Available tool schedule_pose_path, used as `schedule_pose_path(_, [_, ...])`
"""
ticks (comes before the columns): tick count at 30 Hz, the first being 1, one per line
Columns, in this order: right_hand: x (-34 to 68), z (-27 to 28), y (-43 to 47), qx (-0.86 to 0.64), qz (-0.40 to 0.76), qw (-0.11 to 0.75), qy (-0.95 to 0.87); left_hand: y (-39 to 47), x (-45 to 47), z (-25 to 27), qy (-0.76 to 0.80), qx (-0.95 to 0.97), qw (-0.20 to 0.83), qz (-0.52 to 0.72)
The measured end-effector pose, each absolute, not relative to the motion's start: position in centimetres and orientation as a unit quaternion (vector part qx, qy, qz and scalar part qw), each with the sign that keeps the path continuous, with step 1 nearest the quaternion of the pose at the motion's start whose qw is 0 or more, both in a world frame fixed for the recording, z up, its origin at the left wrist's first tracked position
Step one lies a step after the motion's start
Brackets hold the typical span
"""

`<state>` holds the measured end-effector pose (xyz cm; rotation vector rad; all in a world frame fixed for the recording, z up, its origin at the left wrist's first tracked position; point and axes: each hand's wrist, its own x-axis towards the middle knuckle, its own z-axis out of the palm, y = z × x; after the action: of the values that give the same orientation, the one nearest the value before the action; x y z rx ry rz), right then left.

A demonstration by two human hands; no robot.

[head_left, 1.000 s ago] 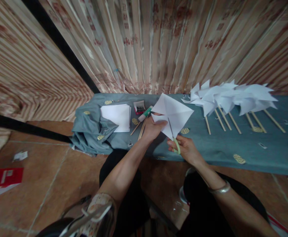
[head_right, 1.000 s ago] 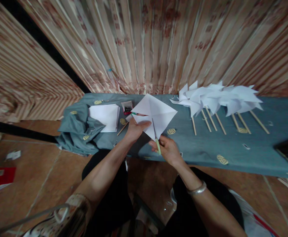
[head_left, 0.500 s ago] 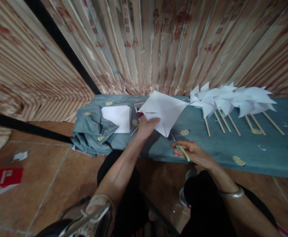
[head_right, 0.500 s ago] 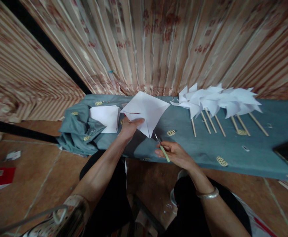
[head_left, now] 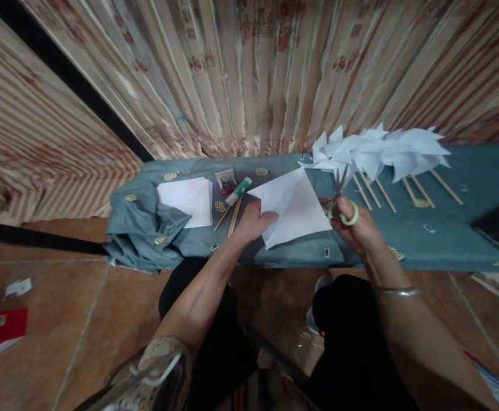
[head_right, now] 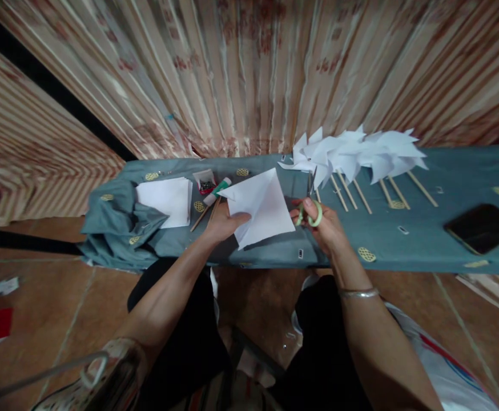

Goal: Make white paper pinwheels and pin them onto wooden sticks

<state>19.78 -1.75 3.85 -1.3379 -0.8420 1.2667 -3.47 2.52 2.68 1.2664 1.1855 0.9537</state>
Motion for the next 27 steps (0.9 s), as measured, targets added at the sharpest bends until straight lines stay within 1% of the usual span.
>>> schedule_pose_path(2, [19.7, 4.0, -1.5, -0.563, 0.529, 0.526, -0.355, 2.3, -3.1, 2.6, 0.503, 0.553, 0.543, 0.382])
schedule_pose_path(9, [19.7, 3.7, -1.0, -0.579, 0.495, 0.509, -0.402, 2.2, -2.8, 1.8, 0.468, 0.600, 0.527, 0.379])
schedule_pose_path(11, [19.8, 3.6, -0.9, -0.584, 0.493, 0.508, -0.397, 2.1, -2.8, 1.8, 0.467, 0.593, 0.538, 0.373])
schedule_pose_path(13, [20.0, 3.3, -0.8, -0.592, 0.485, 0.514, -0.389, 2.0, -2.8, 2.2, 0.459, 0.565, 0.574, 0.376])
schedule_pose_path(17, [20.2, 2.7, -0.4, -0.589, 0.457, 0.561, -0.359, 2.0, -2.5, 3.0, 0.422, 0.475, 0.655, 0.408])
schedule_pose_path(23, [20.3, 2.4, 0.4, -0.547, 0.422, 0.674, -0.261, 2.2, -2.0, 3.7, 0.364, 0.328, 0.720, 0.492])
schedule_pose_path(27, [20.1, 2.5, 0.8, -0.535, 0.410, 0.700, -0.237, 1.2, -1.0, 3.7, 0.359, 0.231, 0.758, 0.494])
